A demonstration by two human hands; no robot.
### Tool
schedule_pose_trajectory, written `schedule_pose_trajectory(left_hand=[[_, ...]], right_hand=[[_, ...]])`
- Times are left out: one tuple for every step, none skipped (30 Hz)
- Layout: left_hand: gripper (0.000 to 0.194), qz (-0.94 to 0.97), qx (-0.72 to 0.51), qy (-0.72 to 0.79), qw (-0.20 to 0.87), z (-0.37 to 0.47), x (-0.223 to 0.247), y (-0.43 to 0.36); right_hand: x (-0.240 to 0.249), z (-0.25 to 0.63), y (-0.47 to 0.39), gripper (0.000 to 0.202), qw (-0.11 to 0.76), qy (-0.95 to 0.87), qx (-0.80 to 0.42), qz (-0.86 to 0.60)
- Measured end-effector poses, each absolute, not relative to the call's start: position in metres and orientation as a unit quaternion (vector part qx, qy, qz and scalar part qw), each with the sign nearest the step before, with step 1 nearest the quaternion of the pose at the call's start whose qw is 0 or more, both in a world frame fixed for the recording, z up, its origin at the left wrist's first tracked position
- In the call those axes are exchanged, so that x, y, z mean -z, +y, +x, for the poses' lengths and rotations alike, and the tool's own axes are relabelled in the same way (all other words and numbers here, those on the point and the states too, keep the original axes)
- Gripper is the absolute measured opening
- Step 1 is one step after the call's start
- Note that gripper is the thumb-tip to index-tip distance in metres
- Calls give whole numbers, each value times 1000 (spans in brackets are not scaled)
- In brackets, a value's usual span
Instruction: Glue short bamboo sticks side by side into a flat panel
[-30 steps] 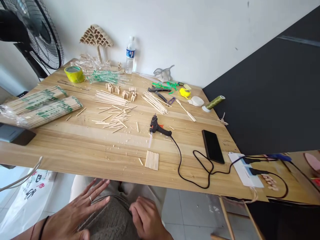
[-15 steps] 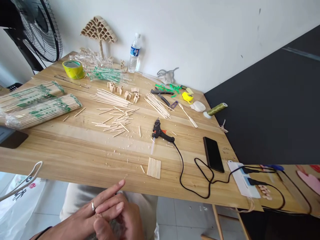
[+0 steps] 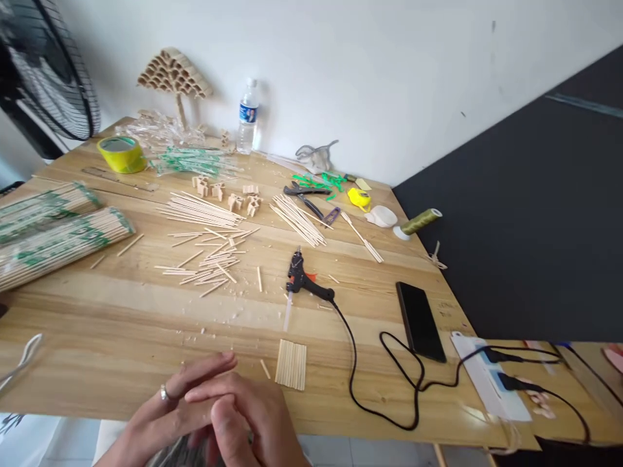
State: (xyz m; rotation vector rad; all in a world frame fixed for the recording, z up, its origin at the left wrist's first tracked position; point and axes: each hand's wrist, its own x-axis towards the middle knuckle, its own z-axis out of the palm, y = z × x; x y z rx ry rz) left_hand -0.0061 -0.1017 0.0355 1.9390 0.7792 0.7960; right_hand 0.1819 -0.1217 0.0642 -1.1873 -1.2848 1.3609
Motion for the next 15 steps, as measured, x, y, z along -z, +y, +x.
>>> schedule_pose_trajectory(left_hand=[[41, 796, -320, 304, 413, -3, -34, -96], [41, 812, -320, 295, 389, 1, -31, -90], [39, 826, -320, 287, 364, 7, -29, -84], [38, 839, -318, 281, 341, 15, -26, -79], [37, 852, -309, 277, 319, 23, -25, -74], [37, 864, -294, 278, 300, 33, -23, -71], [38, 876, -274, 278, 284, 44, -22, -68], [41, 885, -250, 281, 273, 54, -22, -66], [46, 893, -225, 284, 266, 65, -21, -64], [52, 900, -200, 285, 263, 75, -21, -63], [56, 906, -178, 283, 261, 84, -20, -63], [59, 911, -157, 279, 261, 92, -19, -62], [61, 914, -138, 277, 262, 98, -17, -62], [63, 915, -125, 279, 264, 104, -16, -62], [63, 914, -118, 282, 266, 107, -14, -62]], right_hand=[[-65, 198, -119, 36, 434, -558, -512, -488], [-66, 216, -116, 33, 432, -585, -477, -495], [-66, 235, -115, 31, 436, -587, -438, -523], [-66, 254, -115, 27, 442, -584, -396, -554], [-63, 272, -116, 21, 436, -585, -358, -583], [-60, 288, -119, 17, 419, -582, -331, -613], [-55, 301, -122, 13, 386, -575, -326, -644], [-50, 312, -125, 13, 349, -569, -335, -665], [-45, 319, -129, 19, 308, -562, -353, -682], [-40, 324, -132, 28, 269, -556, -372, -693], [-35, 325, -134, 39, 235, -554, -388, -698], [-32, 326, -136, 47, 210, -553, -398, -701], [-29, 325, -137, 54, 192, -554, -404, -702], [-27, 324, -137, 59, 185, -554, -407, -702], [-26, 323, -137, 62, 184, -553, -410, -702]])
